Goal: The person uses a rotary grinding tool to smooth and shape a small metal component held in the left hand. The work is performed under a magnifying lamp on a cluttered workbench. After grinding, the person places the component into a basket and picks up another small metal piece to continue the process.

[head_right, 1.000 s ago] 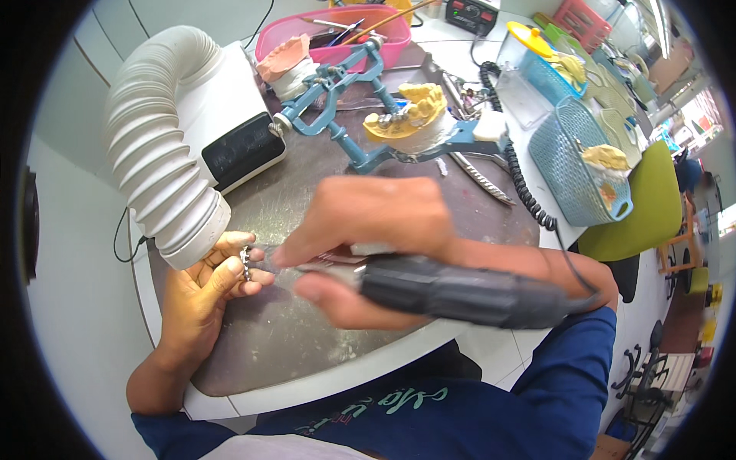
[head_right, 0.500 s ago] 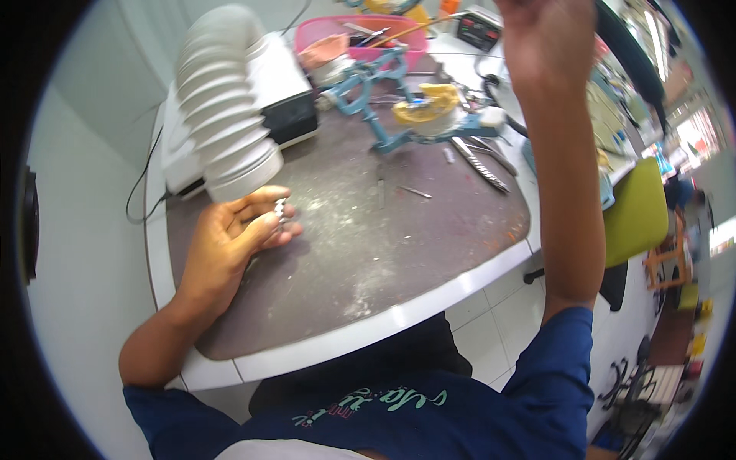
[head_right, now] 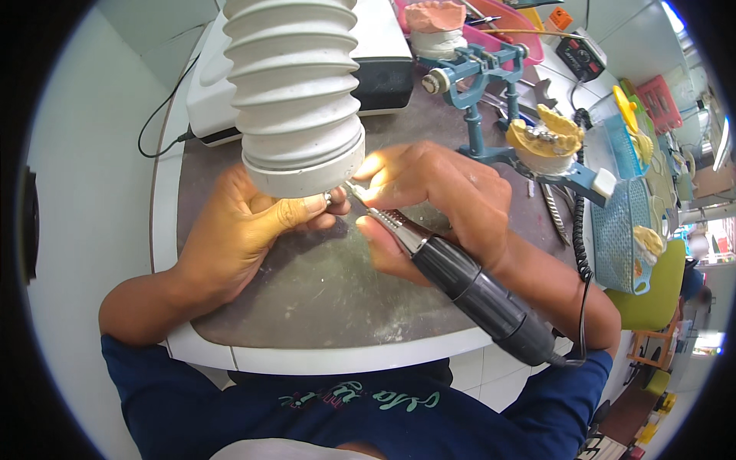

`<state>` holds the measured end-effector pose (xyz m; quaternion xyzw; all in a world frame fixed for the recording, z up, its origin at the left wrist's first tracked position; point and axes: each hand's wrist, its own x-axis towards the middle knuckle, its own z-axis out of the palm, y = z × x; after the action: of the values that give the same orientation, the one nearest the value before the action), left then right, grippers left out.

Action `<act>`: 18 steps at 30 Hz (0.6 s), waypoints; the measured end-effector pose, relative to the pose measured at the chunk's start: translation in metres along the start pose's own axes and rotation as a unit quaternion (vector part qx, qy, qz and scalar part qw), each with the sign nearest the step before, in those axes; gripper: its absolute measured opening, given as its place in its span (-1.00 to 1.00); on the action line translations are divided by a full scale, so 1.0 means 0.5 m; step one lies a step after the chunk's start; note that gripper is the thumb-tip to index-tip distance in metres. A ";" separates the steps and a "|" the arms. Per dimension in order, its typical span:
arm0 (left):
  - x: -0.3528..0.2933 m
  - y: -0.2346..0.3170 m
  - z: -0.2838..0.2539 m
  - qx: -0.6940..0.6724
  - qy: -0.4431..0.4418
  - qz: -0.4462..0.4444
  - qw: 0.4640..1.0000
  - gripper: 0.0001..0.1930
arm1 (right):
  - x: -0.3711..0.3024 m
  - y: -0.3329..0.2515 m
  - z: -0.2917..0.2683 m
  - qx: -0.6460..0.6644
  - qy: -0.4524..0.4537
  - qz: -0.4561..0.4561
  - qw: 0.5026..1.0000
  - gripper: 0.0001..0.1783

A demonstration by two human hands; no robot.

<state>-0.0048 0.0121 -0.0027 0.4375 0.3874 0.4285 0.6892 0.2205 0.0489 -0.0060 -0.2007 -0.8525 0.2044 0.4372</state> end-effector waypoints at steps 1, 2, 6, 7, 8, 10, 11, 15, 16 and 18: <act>0.001 -0.005 -0.003 0.009 -0.003 0.001 1.000 -0.75 | 0.000 0.008 0.005 0.010 0.005 -0.021 1.000 -0.72; 0.006 -0.009 -0.011 0.019 -0.009 0.005 1.000 -0.72 | 0.003 0.016 0.008 0.015 0.011 -0.045 0.999 -0.72; 0.007 -0.008 -0.014 0.025 -0.008 -0.009 1.000 -0.77 | -0.004 0.020 -0.004 0.029 -0.029 -0.060 0.997 -0.67; 0.005 -0.007 -0.013 0.014 0.000 -0.012 1.000 -0.77 | -0.002 0.021 -0.001 0.036 -0.029 -0.057 0.997 -0.67; 0.006 -0.007 -0.012 0.002 0.003 -0.015 1.000 -0.77 | -0.002 0.019 -0.001 0.038 -0.029 -0.052 0.997 -0.67; 0.007 -0.011 -0.008 -0.012 0.006 -0.013 1.000 -0.77 | 0.002 0.016 0.007 0.042 -0.005 -0.048 0.998 -0.70; 0.007 -0.011 -0.004 -0.013 0.007 -0.005 1.000 -0.77 | 0.003 0.016 0.009 0.042 0.007 -0.051 0.998 -0.71; 0.008 -0.015 -0.001 0.023 0.005 0.005 1.000 -0.75 | 0.002 0.016 0.011 0.037 0.018 -0.064 0.997 -0.73; 0.007 -0.012 0.000 0.002 0.002 -0.019 1.000 -0.70 | 0.005 0.015 0.011 0.032 0.016 -0.069 0.997 -0.73; 0.008 0.004 0.001 -0.039 -0.008 -0.065 0.997 -0.56 | 0.007 0.014 0.008 0.024 0.021 -0.076 0.997 -0.73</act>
<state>-0.0036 0.0163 -0.0014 0.3877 0.3927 0.3940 0.7350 0.2164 0.0562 -0.0094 -0.1290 -0.8507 0.1872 0.4740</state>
